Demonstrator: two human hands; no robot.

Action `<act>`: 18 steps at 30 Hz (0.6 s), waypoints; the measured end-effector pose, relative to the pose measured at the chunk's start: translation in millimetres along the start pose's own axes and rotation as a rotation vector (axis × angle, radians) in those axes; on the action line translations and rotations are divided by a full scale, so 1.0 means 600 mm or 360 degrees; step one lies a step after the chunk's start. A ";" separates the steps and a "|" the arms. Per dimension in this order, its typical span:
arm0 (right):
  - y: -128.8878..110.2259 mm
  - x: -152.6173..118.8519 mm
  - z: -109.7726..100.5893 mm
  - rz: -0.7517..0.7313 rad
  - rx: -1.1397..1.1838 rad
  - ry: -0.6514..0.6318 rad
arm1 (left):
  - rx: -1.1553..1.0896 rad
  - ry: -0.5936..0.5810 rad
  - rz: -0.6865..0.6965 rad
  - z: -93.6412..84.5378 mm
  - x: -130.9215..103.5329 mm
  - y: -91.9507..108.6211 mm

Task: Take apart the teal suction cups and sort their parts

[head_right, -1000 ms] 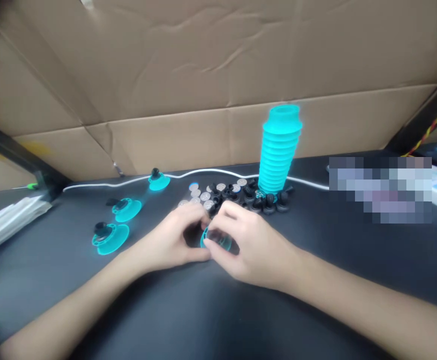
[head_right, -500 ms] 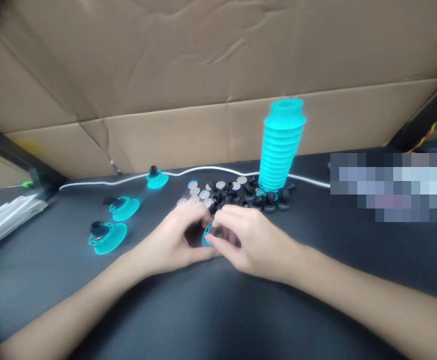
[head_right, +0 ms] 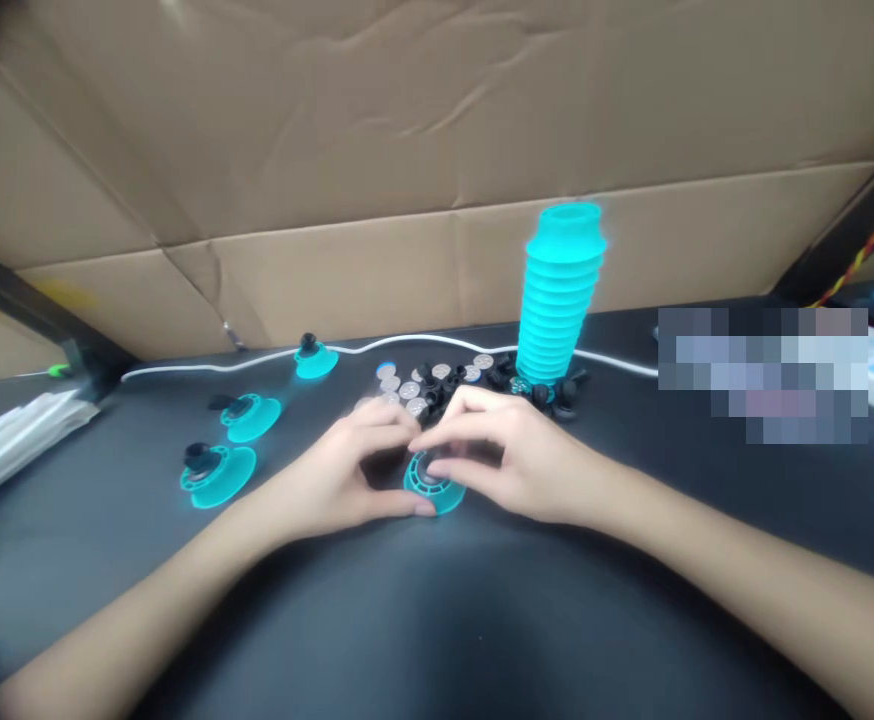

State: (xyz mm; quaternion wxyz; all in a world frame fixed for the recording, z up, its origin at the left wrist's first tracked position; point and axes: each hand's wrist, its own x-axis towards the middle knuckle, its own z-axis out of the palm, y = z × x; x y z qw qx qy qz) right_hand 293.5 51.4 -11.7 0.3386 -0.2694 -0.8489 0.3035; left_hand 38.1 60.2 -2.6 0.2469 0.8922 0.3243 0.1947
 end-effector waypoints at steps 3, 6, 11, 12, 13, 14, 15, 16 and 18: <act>0.000 0.001 0.000 0.0021 0.0085 -0.0002 | -0.0016 -0.0001 -0.0010 0.002 -0.001 -0.003; -0.003 0.001 0.006 0.0063 0.0038 0.0072 | -0.0047 0.0025 -0.0004 0.004 -0.003 -0.006; -0.012 0.002 0.017 0.0071 -0.0145 0.0244 | -0.0050 0.0036 0.0001 0.004 -0.003 -0.010; -0.014 0.002 0.018 0.0069 -0.0140 0.0232 | -0.0049 0.0030 0.0001 0.004 -0.002 -0.010; -0.016 0.001 0.019 0.0058 -0.0123 0.0204 | -0.0050 0.0022 0.0002 0.004 -0.002 -0.011; -0.017 0.000 0.019 0.0034 -0.0100 0.0164 | -0.0053 0.0015 0.0004 0.005 -0.002 -0.011; -0.018 -0.001 0.020 0.0001 -0.0079 0.0125 | -0.0057 0.0005 0.0003 0.005 -0.002 -0.011; -0.019 -0.002 0.022 -0.0037 -0.0069 0.0102 | -0.0059 -0.0001 0.0001 0.005 -0.002 -0.011; -0.018 -0.003 0.027 -0.0106 -0.0098 0.0110 | -0.0056 -0.0008 -0.0016 0.006 -0.002 -0.010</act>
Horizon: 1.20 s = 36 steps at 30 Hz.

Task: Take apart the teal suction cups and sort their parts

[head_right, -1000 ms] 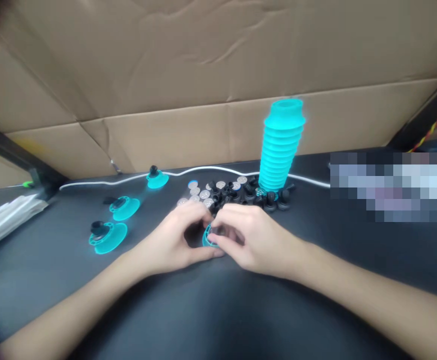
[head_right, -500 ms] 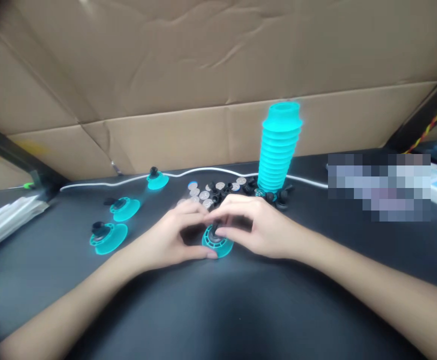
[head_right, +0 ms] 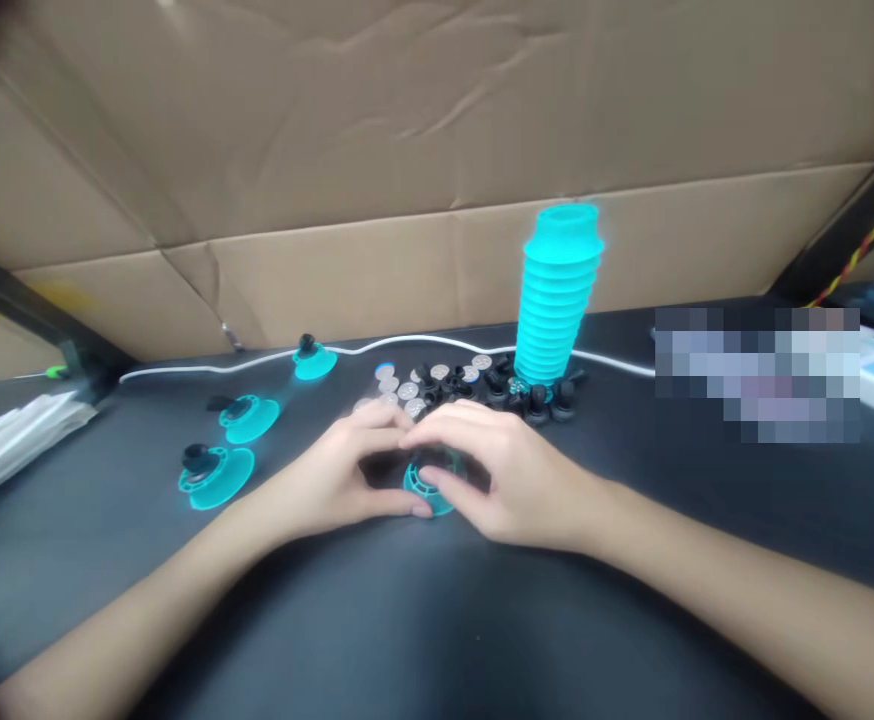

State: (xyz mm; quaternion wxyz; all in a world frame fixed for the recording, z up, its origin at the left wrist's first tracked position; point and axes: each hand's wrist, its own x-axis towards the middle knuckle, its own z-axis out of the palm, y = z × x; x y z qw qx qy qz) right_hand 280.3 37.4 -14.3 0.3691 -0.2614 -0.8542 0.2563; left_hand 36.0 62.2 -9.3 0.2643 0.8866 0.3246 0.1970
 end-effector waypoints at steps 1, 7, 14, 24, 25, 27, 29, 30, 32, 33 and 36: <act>0.001 -0.001 0.003 -0.0022 -0.0036 0.0025 | 0.0005 -0.0004 -0.0013 0.000 0.000 0.001; 0.011 0.000 0.003 -0.0166 -0.0098 -0.0015 | -0.0008 -0.0010 -0.0015 -0.002 0.001 0.003; 0.007 -0.004 -0.015 -0.0371 -0.0178 -0.0260 | 0.0011 -0.0006 -0.0018 -0.005 0.002 0.000; 0.007 0.003 -0.019 0.0012 0.0063 0.0006 | 0.0026 0.0020 0.0000 -0.007 0.001 0.001; 0.008 0.003 -0.022 0.0013 0.0069 -0.0011 | 0.0023 0.0023 -0.0002 -0.007 0.001 0.000; 0.009 0.003 -0.025 -0.0009 0.0021 0.0003 | 0.0028 0.0029 -0.0007 -0.008 0.001 0.001; 0.009 0.003 -0.023 -0.0044 -0.0080 0.0078 | 0.0046 0.0037 -0.0012 -0.007 0.000 0.001; 0.008 0.003 -0.021 -0.0066 -0.0123 0.0115 | 0.0053 0.0040 -0.0007 -0.006 -0.001 0.000; 0.008 0.003 -0.015 -0.0097 -0.0140 0.0135 | 0.0055 0.0043 -0.0002 -0.005 -0.002 -0.001; 0.008 0.004 -0.013 -0.0103 -0.0117 0.0124 | 0.0051 0.0043 -0.0001 -0.005 -0.002 -0.001; 0.008 0.005 -0.008 -0.0109 -0.0074 0.0140 | 0.0028 0.0043 -0.0001 -0.004 -0.001 -0.004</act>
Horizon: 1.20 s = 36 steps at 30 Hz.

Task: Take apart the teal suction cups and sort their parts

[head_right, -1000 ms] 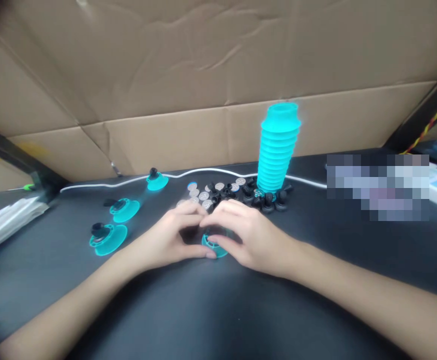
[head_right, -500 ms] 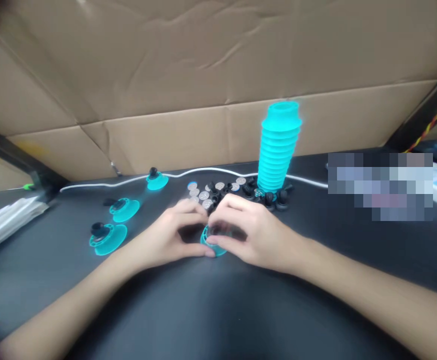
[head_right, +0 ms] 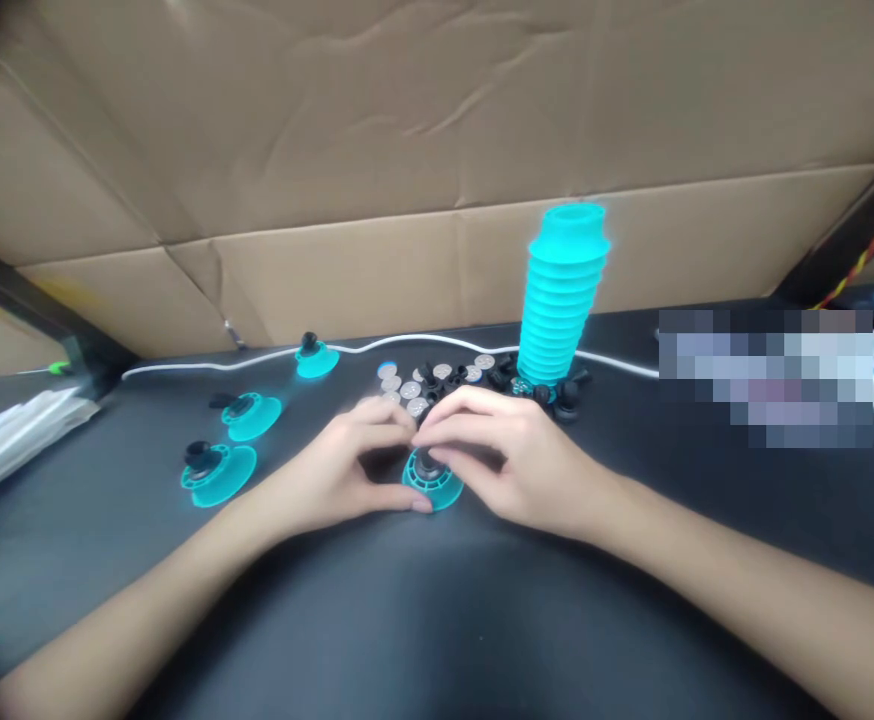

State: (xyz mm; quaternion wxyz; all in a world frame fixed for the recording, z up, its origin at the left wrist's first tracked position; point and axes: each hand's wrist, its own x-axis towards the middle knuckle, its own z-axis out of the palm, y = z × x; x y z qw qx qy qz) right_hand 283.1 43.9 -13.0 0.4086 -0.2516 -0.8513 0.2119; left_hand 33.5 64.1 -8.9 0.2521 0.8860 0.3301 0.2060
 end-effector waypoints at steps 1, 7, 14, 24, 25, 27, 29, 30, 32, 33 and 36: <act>0.000 0.000 0.001 -0.0006 0.0001 0.0023 | -0.0007 0.0000 -0.0002 0.000 0.000 -0.001; -0.005 -0.003 0.012 0.0037 0.0167 0.0003 | -0.0003 0.0020 0.0009 0.004 0.000 -0.002; -0.005 -0.008 0.021 0.0076 -0.0048 -0.0046 | -0.0013 -0.0003 -0.0013 0.007 0.002 0.000; -0.006 -0.005 0.007 0.0131 -0.0041 -0.0098 | -0.0011 -0.0007 -0.0010 0.002 0.001 0.002; -0.004 -0.005 0.005 0.0148 -0.0042 -0.0096 | -0.0005 -0.0007 -0.0015 0.002 0.001 0.002; -0.003 -0.006 -0.001 0.0148 0.0001 -0.0163 | 0.0003 -0.0013 -0.0028 0.002 0.001 0.002; -0.003 -0.006 -0.006 0.0126 0.0047 -0.0261 | 0.0005 -0.0017 -0.0034 0.002 0.002 0.002; -0.004 -0.006 -0.007 0.0119 0.0055 -0.0287 | 0.0001 -0.0020 -0.0034 0.002 0.002 0.001; -0.004 -0.007 -0.003 0.0113 0.0040 -0.0259 | -0.0004 -0.0018 -0.0033 0.002 0.002 0.001; -0.005 -0.007 0.001 0.0106 0.0030 -0.0219 | -0.0008 -0.0018 -0.0030 0.002 0.002 0.000; -0.004 -0.006 0.011 0.0074 0.0046 -0.0139 | -0.0021 -0.0018 -0.0020 0.002 0.001 0.001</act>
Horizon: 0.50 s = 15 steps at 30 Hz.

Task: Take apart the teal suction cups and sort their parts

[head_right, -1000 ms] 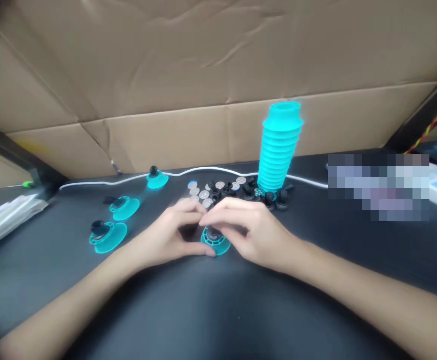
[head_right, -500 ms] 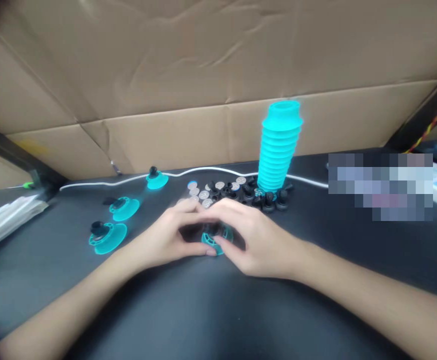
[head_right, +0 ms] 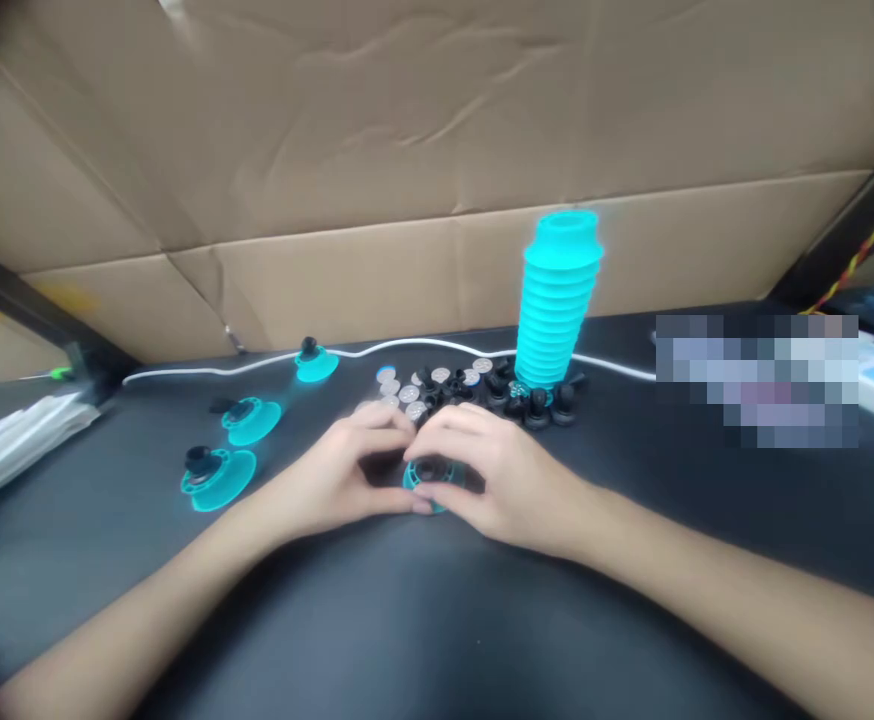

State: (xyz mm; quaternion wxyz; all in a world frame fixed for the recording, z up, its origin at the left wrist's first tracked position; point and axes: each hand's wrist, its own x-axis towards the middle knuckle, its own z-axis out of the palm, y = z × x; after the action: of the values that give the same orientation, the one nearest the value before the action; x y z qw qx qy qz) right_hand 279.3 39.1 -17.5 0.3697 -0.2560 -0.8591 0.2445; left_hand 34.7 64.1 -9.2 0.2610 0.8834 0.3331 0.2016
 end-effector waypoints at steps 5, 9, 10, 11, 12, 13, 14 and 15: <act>-0.001 0.002 -0.013 0.0023 0.0111 -0.0093 | 0.0011 0.0001 -0.0011 -0.001 0.001 0.003; -0.001 0.001 -0.012 -0.0009 0.0099 -0.0136 | 0.0008 0.0005 0.0003 -0.001 0.001 0.003; 0.001 0.001 -0.008 -0.0012 0.0078 -0.0095 | 0.0007 0.0002 0.0000 -0.001 0.001 0.003; 0.002 0.001 -0.004 -0.0008 0.0063 -0.0047 | 0.0007 -0.0002 -0.0005 0.000 0.000 0.002; 0.003 0.001 -0.001 -0.0003 0.0060 -0.0003 | 0.0006 -0.0007 -0.0009 0.000 0.000 0.002; 0.004 0.001 0.001 0.0006 0.0071 0.0029 | 0.0006 -0.0006 -0.0011 0.000 0.000 0.002; 0.005 0.001 0.001 0.0024 0.0093 0.0044 | 0.0004 0.0001 -0.0006 0.000 -0.001 0.002; 0.004 0.001 0.000 0.0055 0.0132 0.0035 | -0.0002 0.0008 0.0006 0.001 -0.001 0.002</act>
State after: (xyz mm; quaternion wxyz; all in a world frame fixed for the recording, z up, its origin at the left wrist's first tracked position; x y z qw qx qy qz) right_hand 279.7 41.2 -19.0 0.3853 -0.2579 -0.8395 0.2835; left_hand 35.3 62.7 -9.0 0.2604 0.8833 0.3319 0.2045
